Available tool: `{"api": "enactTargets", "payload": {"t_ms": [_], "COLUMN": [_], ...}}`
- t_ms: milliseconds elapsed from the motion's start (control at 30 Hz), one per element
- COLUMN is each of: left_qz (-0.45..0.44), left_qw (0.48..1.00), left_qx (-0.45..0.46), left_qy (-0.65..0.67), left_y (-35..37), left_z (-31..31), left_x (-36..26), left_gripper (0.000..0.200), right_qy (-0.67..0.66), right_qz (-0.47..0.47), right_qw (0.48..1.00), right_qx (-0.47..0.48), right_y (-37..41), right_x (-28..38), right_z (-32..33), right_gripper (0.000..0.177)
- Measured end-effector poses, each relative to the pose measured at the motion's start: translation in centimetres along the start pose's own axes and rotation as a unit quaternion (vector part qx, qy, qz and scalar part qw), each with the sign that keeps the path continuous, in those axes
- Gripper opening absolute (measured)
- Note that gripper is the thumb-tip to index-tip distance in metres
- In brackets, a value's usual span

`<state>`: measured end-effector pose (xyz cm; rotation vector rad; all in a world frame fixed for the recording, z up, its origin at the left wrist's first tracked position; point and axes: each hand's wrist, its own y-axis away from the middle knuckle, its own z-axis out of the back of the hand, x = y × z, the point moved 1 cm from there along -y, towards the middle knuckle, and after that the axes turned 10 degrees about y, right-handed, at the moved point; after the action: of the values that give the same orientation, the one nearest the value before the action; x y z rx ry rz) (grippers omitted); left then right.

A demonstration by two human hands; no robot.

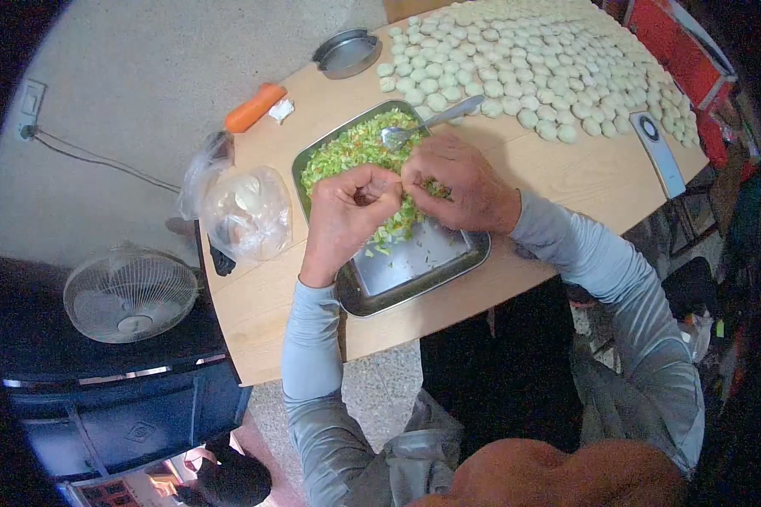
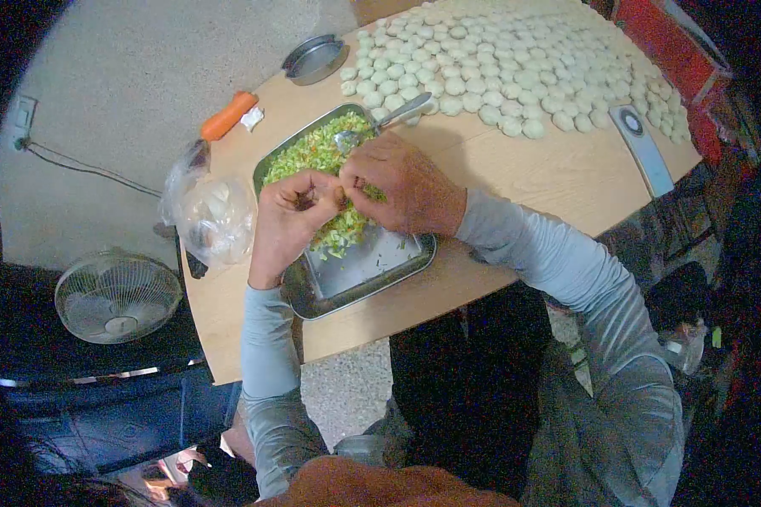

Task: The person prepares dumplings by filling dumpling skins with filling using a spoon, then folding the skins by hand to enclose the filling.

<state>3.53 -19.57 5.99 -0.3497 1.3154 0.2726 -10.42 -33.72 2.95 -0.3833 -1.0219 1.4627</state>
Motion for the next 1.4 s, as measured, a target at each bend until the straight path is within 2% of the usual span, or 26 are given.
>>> {"api": "enactTargets", "payload": {"t_ms": [100,133,200,300,433,500,633,733,833,933,1033,1233,1400], "left_qz": [-0.026,-0.039,-0.031,-0.056,-0.151,-0.16,-0.18,-0.194,-0.18,-0.145,-0.194,-0.179,-0.204], "left_qw": [0.995,0.989,0.99,0.977,0.915,0.913,0.916,0.894,0.863,0.835,0.858,0.876,0.878], "left_qx": [0.006,0.008,-0.047,-0.086,-0.085,-0.074,-0.043,-0.04,-0.114,-0.135,-0.099,-0.071,-0.064], "left_qy": [-0.098,-0.142,-0.128,-0.185,-0.365,-0.368,-0.355,-0.401,-0.458,-0.513,-0.465,-0.442,-0.428], "left_y": [0.3,0.4,0.3,0.0,-0.8,-1.6,-2.7,-2.9,-2.6,-2.0,-1.9,-2.1,-2.2], "left_z": [0.9,1.5,3.2,5.0,4.2,3.6,2.4,2.2,2.6,2.6,1.9,1.4,1.6], "left_x": [-0.8,-1.1,-0.1,0.2,-1.5,-1.1,-0.1,0.0,0.4,-0.1,-0.2,0.9,1.3], "left_gripper": [0.01,0.011,0.012,0.015,0.017,0.017,0.015,0.012,0.01,0.011,0.012,0.013,0.011], "right_qy": [-0.07,-0.074,-0.084,-0.102,-0.158,-0.175,-0.157,-0.127,-0.093,-0.076,-0.077,-0.076,-0.067], "right_qz": [-0.024,-0.047,-0.093,-0.188,-0.199,-0.209,-0.203,-0.176,-0.135,-0.114,-0.111,-0.107,-0.118], "right_qw": [0.993,0.992,0.989,0.969,0.967,0.962,0.966,0.976,0.986,0.99,0.991,0.991,0.991], "right_qx": [0.095,0.091,0.082,0.122,0.025,-0.011,-0.01,-0.028,-0.041,-0.033,-0.007,0.006,0.018], "right_y": [0.2,0.3,0.4,-0.2,0.1,0.1,0.2,0.3,0.4,0.4,0.5,0.6,0.5], "right_x": [-0.2,-0.2,-0.4,-1.0,-2.1,-2.2,-2.3,-2.3,-2.4,-2.3,-2.3,-2.3,-2.0], "right_z": [0.3,0.3,0.2,0.8,0.1,-0.2,0.1,-0.4,-0.7,-0.6,-0.4,-0.7,-0.5], "right_gripper": [0.012,0.011,0.011,0.01,0.014,0.017,0.016,0.017,0.017,0.016,0.016,0.016,0.016]}}
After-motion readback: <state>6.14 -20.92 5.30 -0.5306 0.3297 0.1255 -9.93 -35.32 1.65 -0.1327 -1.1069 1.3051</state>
